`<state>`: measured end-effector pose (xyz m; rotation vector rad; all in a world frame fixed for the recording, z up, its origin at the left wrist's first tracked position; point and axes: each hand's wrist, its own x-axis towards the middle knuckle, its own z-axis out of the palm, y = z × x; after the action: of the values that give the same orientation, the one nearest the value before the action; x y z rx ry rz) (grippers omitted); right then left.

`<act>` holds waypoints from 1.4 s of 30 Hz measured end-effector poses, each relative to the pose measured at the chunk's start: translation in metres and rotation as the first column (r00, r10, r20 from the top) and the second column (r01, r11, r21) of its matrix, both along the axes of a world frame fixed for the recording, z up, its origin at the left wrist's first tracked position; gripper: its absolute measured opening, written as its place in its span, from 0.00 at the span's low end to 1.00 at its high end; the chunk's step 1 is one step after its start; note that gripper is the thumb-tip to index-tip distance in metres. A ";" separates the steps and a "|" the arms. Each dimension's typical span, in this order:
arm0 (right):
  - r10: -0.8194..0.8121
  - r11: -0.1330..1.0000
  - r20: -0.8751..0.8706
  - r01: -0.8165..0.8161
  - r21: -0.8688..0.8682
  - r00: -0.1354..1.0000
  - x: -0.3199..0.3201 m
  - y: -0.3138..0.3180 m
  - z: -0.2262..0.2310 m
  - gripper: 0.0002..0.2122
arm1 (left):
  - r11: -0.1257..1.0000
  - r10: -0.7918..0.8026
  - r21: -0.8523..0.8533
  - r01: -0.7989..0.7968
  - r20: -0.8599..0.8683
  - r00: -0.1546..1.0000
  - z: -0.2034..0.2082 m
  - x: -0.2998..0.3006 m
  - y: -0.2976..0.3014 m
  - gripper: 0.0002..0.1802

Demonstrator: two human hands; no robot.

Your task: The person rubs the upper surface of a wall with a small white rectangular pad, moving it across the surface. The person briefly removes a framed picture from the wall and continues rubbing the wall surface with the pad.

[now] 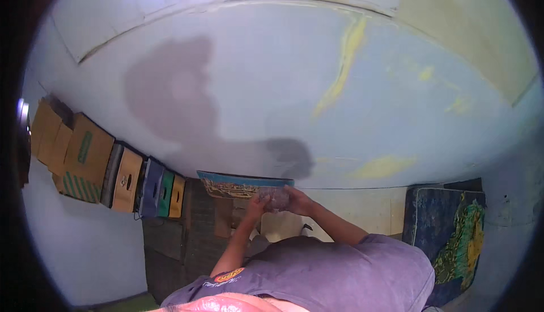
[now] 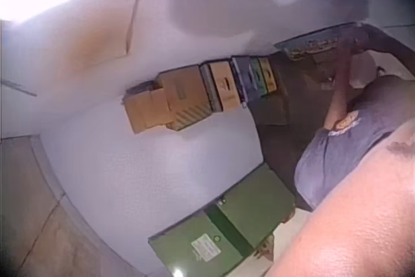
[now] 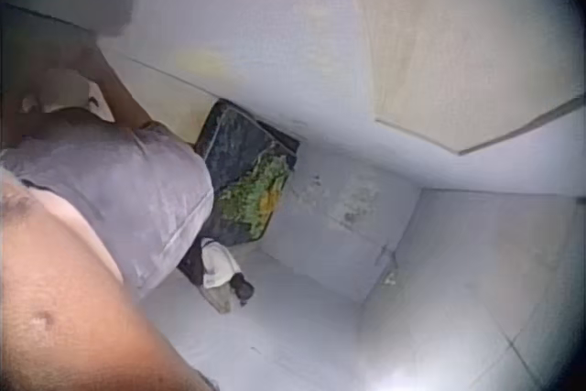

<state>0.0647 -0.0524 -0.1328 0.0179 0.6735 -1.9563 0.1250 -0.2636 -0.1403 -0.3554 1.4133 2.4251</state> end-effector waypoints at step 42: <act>0.812 0.417 -0.171 0.758 -0.501 -0.559 -0.141 0.239 0.323 0.30 | -0.025 -0.839 -0.028 -0.999 -0.543 0.036 0.442 -0.242 0.140 0.38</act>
<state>-0.0762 0.1868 0.1900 0.8980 -1.9316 -0.0630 -0.1175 -0.1239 0.3014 -0.7966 -1.8152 0.1225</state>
